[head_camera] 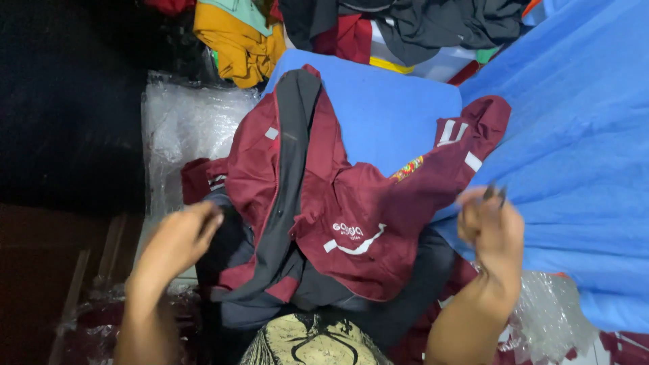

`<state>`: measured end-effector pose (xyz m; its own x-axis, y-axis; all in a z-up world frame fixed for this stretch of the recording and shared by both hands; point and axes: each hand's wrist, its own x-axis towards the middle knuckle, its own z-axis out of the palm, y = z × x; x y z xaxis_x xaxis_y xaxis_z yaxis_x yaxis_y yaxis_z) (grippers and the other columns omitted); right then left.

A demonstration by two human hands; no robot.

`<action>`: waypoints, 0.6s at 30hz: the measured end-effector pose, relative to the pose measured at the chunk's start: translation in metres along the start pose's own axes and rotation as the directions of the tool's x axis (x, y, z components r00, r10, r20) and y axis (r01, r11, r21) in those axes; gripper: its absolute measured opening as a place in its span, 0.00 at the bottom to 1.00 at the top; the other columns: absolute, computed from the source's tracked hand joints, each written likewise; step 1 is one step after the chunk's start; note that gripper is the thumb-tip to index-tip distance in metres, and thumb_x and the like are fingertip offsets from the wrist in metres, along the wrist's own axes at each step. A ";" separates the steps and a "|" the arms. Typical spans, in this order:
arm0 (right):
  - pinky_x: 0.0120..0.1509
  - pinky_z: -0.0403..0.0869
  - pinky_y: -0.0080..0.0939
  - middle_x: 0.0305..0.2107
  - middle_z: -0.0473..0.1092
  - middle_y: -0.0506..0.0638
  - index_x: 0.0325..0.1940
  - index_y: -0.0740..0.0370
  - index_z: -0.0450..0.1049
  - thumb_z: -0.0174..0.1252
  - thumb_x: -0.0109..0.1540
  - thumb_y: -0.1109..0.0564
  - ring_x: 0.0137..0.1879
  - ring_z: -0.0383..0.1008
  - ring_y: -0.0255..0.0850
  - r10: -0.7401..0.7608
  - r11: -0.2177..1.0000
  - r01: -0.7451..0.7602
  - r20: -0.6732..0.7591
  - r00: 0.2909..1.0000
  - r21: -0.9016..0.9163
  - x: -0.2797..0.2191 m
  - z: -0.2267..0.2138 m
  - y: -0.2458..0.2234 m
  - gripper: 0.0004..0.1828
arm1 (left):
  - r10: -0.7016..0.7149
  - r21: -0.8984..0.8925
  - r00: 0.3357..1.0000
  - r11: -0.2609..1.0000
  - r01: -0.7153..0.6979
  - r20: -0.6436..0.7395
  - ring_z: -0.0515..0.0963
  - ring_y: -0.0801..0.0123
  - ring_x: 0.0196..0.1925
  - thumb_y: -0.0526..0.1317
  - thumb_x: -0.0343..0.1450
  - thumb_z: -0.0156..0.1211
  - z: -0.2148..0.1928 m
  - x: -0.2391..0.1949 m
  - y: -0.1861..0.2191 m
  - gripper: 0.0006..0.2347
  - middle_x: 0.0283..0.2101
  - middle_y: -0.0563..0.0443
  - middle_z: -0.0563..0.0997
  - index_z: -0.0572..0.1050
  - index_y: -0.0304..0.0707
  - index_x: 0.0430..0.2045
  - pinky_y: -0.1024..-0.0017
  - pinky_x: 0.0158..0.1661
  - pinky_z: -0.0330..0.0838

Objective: The person uses a small knife to cut a thread on the cuff of a maroon jacket. They then fold the jacket, button the front placket, and zip the jacket closed. Finally, they fold the jacket into a compact bundle.

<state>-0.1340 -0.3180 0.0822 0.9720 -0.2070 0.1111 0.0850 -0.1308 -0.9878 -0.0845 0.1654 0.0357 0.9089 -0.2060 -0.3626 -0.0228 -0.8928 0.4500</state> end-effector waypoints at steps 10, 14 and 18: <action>0.55 0.73 0.59 0.40 0.76 0.64 0.57 0.61 0.72 0.45 0.77 0.44 0.51 0.77 0.63 -0.051 0.645 0.214 0.239 0.970 -0.733 0.202 0.076 0.058 0.19 | 0.060 -0.456 0.798 0.794 -0.402 -0.600 0.83 0.49 0.46 0.42 0.77 0.59 -0.035 0.094 0.105 0.08 0.40 0.42 0.82 0.78 0.38 0.44 0.57 0.46 0.78; 0.52 0.73 0.64 0.38 0.74 0.66 0.53 0.60 0.68 0.49 0.74 0.43 0.50 0.77 0.67 0.000 0.536 0.128 0.151 0.988 -0.835 0.221 0.082 0.091 0.18 | -0.030 -0.628 0.914 0.736 -0.255 -0.405 0.83 0.62 0.32 0.52 0.77 0.56 -0.044 0.149 0.111 0.19 0.34 0.47 0.83 0.76 0.32 0.49 0.65 0.35 0.78; 0.50 0.75 0.57 0.41 0.73 0.64 0.55 0.65 0.69 0.48 0.76 0.47 0.50 0.78 0.62 -0.114 0.446 0.175 0.138 0.984 -0.878 0.218 0.080 0.090 0.17 | -0.005 -0.733 0.969 0.654 -0.185 -0.249 0.80 0.62 0.16 0.54 0.74 0.60 -0.045 0.178 0.120 0.20 0.22 0.45 0.79 0.80 0.30 0.40 0.68 0.18 0.76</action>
<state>0.1035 -0.2970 0.0084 0.9769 -0.0549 0.2066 0.0155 -0.9457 -0.3247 0.0932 0.0396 0.0625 0.9840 -0.0959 -0.1504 0.1222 -0.2518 0.9600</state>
